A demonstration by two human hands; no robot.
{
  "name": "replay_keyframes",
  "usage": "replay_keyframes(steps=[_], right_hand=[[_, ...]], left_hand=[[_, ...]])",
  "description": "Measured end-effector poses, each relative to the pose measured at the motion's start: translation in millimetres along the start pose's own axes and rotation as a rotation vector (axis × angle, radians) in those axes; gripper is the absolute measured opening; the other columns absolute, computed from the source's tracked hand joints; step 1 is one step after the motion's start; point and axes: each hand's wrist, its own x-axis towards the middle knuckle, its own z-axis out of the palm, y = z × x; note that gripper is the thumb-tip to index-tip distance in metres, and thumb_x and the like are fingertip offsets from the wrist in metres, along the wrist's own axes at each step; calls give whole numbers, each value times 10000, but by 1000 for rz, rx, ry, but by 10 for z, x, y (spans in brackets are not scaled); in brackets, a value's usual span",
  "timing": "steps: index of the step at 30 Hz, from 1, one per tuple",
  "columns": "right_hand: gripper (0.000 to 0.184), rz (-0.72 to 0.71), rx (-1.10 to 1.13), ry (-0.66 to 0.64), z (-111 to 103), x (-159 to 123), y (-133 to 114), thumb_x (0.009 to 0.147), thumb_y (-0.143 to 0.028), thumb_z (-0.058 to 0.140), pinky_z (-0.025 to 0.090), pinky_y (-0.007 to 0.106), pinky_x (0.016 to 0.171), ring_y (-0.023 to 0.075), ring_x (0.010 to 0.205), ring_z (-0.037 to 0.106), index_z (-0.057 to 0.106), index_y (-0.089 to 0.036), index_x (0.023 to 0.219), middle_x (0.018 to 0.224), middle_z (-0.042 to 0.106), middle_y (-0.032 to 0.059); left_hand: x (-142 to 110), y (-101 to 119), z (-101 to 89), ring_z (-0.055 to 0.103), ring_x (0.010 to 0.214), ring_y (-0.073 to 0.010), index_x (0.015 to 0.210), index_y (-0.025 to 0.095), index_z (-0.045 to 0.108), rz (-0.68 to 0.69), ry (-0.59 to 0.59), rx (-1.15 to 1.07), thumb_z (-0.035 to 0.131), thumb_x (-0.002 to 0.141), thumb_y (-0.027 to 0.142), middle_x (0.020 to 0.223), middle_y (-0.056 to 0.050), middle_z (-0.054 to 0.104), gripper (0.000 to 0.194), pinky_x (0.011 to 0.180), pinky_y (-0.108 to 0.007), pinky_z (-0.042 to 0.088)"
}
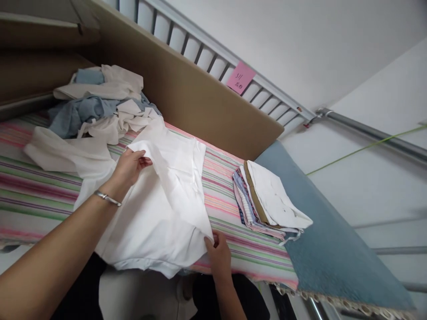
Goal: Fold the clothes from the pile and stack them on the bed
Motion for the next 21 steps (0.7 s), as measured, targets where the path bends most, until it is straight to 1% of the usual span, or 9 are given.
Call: replay_keyframes(steps=[1, 3, 6, 8, 10, 14, 17, 19, 21], right_hand=[[246, -42, -13, 29, -1, -18, -18, 739, -296, 528, 480, 345, 649, 210, 666, 594, 583, -210, 963, 756, 642, 23], [269, -185, -64, 111, 13, -73, -7, 728, -196, 487, 481, 362, 685, 225, 732, 597, 581, -216, 978, 788, 633, 38], [339, -419, -167, 208, 67, -160, 71, 702, -92, 439, 483, 392, 731, 246, 823, 590, 584, -225, 979, 843, 627, 60], [380, -521, -209, 229, 112, -207, 109, 707, -56, 422, 487, 402, 760, 245, 873, 583, 580, -232, 1004, 889, 627, 64], [430, -601, -231, 227, 161, -247, 116, 718, -32, 409, 488, 404, 804, 236, 928, 577, 571, -241, 1057, 954, 627, 63], [456, -719, -248, 141, 256, -315, 62, 737, -27, 409, 489, 407, 866, 219, 984, 578, 582, -256, 1091, 1035, 633, 57], [421, -756, -196, 49, 243, -328, 2, 775, -58, 423, 489, 395, 900, 208, 1035, 578, 583, -250, 1114, 1089, 631, 61], [312, -741, -111, -39, 165, -300, -45, 816, -121, 460, 517, 343, 843, 186, 968, 608, 598, -241, 1069, 1030, 653, 51], [186, -695, -9, -96, 67, -237, -100, 850, -202, 482, 536, 281, 725, 155, 821, 636, 619, -235, 972, 892, 672, 24]], left_hand=[[14, 39, -13, 531, 468, -93, 705, 177, 512, 15, -15, -17, 590, 635, 128, 539, 41, 561, 116, 529, -230, 500], [62, 105, -50, 523, 475, -89, 732, 180, 539, 41, -39, -52, 584, 635, 127, 546, 42, 558, 119, 521, -216, 489], [149, 151, -111, 510, 469, -82, 754, 181, 560, 48, -10, -74, 569, 633, 105, 556, 42, 561, 143, 502, -203, 471], [189, 151, -135, 505, 461, -83, 720, 178, 546, 33, 33, -65, 564, 628, 93, 544, 41, 558, 127, 497, -206, 467], [205, 146, -140, 507, 459, -86, 738, 180, 548, 41, 41, -68, 563, 630, 94, 543, 43, 560, 139, 498, -210, 466], [186, 161, -117, 505, 444, -83, 813, 174, 565, 66, 37, -61, 566, 623, 99, 555, 44, 569, 204, 482, -200, 454], [167, 184, -100, 508, 439, -82, 820, 164, 570, 77, 35, -25, 574, 619, 119, 559, 36, 579, 207, 478, -196, 455], [163, 186, -93, 521, 449, -87, 810, 163, 567, 87, 34, -1, 580, 617, 135, 564, 31, 588, 196, 486, -199, 463], [164, 174, -89, 528, 450, -93, 778, 168, 549, 76, 46, 20, 583, 614, 143, 548, 33, 584, 169, 488, -205, 467]])
